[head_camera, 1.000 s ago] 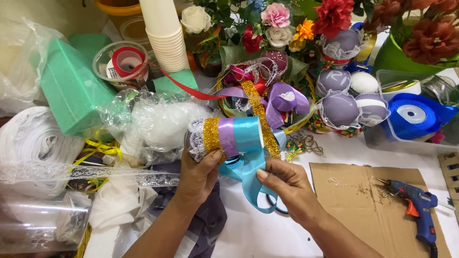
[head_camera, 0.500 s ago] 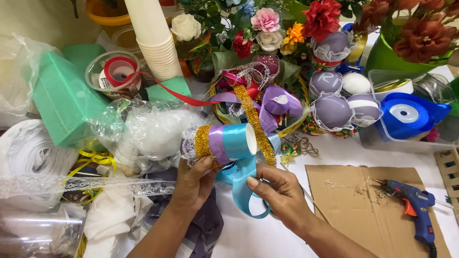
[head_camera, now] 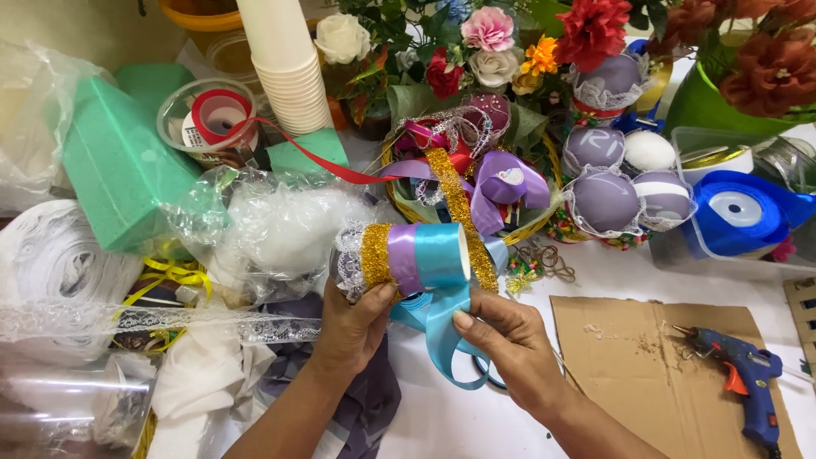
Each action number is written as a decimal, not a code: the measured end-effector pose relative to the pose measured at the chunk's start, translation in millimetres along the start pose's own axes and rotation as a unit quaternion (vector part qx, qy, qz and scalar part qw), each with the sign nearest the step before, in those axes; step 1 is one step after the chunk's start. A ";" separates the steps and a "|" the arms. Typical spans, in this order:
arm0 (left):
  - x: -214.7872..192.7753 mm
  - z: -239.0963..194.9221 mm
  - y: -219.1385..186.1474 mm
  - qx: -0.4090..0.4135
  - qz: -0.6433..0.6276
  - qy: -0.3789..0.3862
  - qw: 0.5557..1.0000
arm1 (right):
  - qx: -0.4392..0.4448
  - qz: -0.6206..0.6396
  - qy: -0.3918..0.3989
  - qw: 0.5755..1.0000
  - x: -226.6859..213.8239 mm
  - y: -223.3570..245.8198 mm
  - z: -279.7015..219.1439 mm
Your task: Decorating a small cylindrical base with ribbons, lace, and glittery tape using a hot glue gun and scissors.
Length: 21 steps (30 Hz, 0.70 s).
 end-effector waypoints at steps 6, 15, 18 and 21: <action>23.9 -2.9 -13.1 0.038 0.011 0.070 0.997 | 0.021 0.022 -0.016 0.999 -3.3 -12.3 0.9; 12.8 -8.6 -13.9 0.045 0.117 0.042 0.991 | 0.035 0.116 -0.021 0.992 -6.6 -26.5 2.3; 22.1 -10.4 -21.2 0.073 0.163 0.066 0.982 | 0.071 0.128 -0.033 0.989 -9.0 -33.3 1.1; 10.3 -12.3 -14.7 0.073 0.156 0.063 0.983 | 0.088 0.142 -0.031 0.985 -8.4 -32.9 0.3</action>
Point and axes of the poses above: each hand's wrist, its own z-axis towards the middle knuckle, its own x-axis out of the palm, y = z × x, the point moved 8 cm from there along z, towards the middle knuckle, and after that the axes turned 13 degrees about -z, right-handed, at the moved point
